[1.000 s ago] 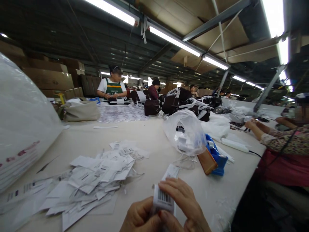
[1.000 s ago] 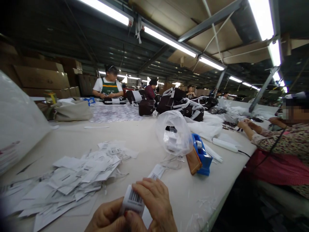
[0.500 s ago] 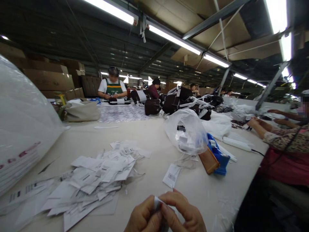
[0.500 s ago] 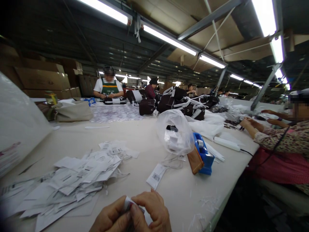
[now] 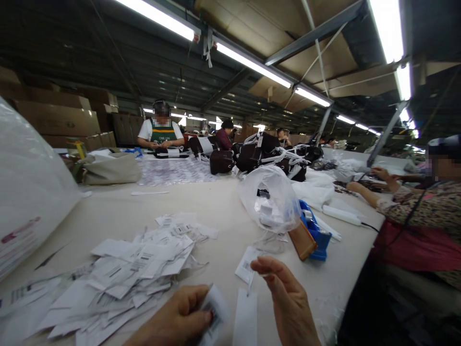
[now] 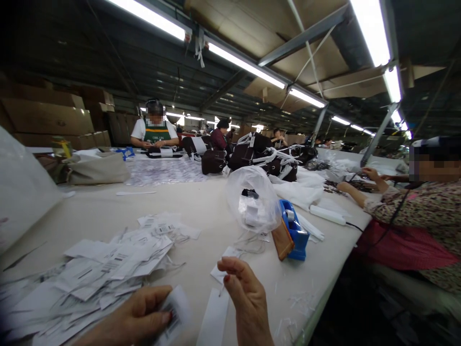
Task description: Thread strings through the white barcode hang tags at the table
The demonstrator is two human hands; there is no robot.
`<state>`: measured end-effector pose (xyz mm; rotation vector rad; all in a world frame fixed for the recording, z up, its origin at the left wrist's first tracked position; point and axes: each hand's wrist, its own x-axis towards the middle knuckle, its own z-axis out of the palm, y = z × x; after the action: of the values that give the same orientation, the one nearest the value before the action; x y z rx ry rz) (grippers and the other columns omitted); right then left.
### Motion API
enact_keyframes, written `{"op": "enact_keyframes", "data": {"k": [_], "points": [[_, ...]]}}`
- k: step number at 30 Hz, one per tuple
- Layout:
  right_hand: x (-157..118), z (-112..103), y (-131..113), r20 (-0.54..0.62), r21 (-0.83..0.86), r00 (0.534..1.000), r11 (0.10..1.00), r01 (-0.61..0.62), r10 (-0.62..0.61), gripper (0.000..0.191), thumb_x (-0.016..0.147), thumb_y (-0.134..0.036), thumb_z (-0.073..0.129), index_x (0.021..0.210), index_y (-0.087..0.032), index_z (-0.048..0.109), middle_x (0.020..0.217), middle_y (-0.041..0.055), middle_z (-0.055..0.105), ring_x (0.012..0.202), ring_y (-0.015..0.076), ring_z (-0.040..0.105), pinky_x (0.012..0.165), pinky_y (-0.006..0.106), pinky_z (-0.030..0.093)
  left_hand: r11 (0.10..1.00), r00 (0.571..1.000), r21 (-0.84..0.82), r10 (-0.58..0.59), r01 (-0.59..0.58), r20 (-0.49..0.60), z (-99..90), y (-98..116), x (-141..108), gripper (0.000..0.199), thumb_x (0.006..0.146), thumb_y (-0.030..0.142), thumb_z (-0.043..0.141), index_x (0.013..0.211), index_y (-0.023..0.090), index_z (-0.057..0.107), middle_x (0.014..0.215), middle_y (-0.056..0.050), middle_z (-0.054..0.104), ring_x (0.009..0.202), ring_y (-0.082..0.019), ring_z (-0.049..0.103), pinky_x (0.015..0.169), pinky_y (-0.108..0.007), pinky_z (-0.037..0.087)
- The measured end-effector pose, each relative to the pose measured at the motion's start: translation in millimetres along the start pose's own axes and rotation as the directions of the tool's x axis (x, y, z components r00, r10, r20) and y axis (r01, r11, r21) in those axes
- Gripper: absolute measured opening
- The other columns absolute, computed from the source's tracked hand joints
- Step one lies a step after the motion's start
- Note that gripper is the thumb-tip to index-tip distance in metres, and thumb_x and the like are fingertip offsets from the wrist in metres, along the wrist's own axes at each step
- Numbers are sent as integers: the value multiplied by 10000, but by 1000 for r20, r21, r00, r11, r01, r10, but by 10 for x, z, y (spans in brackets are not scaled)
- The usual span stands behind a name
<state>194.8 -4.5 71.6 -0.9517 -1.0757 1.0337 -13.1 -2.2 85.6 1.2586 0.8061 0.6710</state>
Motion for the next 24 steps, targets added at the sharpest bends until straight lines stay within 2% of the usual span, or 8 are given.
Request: {"op": "enact_keyframes", "data": {"k": [3, 5, 7, 9, 12, 15, 19, 24], "points": [[-19, -135, -4, 163, -217, 928, 905, 365, -335, 456, 629, -510, 735, 1014, -289, 632, 983, 41, 638, 980, 247, 559, 849, 322, 443, 925, 977, 376, 20, 62, -210, -207, -87, -10, 255, 659, 223, 615, 905, 155, 619, 703, 16, 625, 656, -156, 584, 572, -213, 418], [-31, -185, -4, 281, -282, 825, 780, 559, -490, 575, 579, -540, 743, 1076, -299, 582, 993, 46, 618, 963, 251, 566, 855, 328, 445, 700, 935, 712, 219, 48, -278, -280, -174, -10, 472, 620, 103, 568, 1084, 188, 594, 846, -17, 669, 773, -205, 633, 684, -291, 483], [-40, -197, -3, 350, -295, 749, 693, 658, -563, 623, 602, -586, 694, 1132, -303, 530, 993, 52, 606, 946, 245, 570, 876, 334, 437, 421, 873, 907, 441, 3, -208, -265, -199, -23, 583, 625, 50, 547, 1174, 246, 561, 1065, -56, 660, 986, -262, 606, 849, -402, 467], [-53, -188, 4, 380, -303, 730, 669, 679, -568, 601, 658, -572, 669, 1162, -300, 490, 993, 54, 595, 949, 241, 567, 885, 331, 432, 322, 816, 941, 569, -106, -103, -166, -140, -48, 478, 716, 86, 530, 1145, 289, 581, 1152, -46, 637, 1082, -262, 558, 918, -424, 431], [-92, -164, 26, 449, -316, 740, 686, 655, -501, 622, 646, -415, 759, 1173, -284, 458, 1037, 57, 575, 984, 249, 559, 886, 320, 436, 635, 889, 724, 453, -270, -66, 58, 1, -78, 225, 844, 254, 462, 970, 243, 648, 919, -26, 689, 843, -183, 613, 760, -281, 471], [-142, -136, 54, 521, -317, 739, 706, 633, -428, 685, 599, -283, 799, 1180, -263, 436, 1082, 63, 550, 1032, 256, 548, 908, 303, 429, 945, 990, 296, 128, -141, 65, 228, 36, -70, 285, 814, 403, 512, 871, 167, 662, 708, -8, 617, 635, -131, 528, 579, -227, 394], [-193, -104, 93, 594, -328, 746, 757, 565, -300, 729, 570, -230, 810, 1183, -284, 419, 1099, 62, 543, 1022, 264, 559, 886, 306, 447, 999, 985, -49, 11, -3, 170, 277, -52, -54, 266, 727, 386, 640, 806, 132, 643, 645, 20, 528, 575, -94, 419, 527, -221, 282], [-225, -104, 136, 589, -311, 785, 843, 438, -191, 666, 577, -291, 813, 1154, -310, 481, 1091, 36, 574, 971, 240, 585, 863, 286, 444, 994, 988, -77, -62, 73, 141, 282, -18, -74, 180, 634, 297, 662, 662, 141, 577, 557, 33, 505, 506, -87, 391, 483, -228, 243]]}}
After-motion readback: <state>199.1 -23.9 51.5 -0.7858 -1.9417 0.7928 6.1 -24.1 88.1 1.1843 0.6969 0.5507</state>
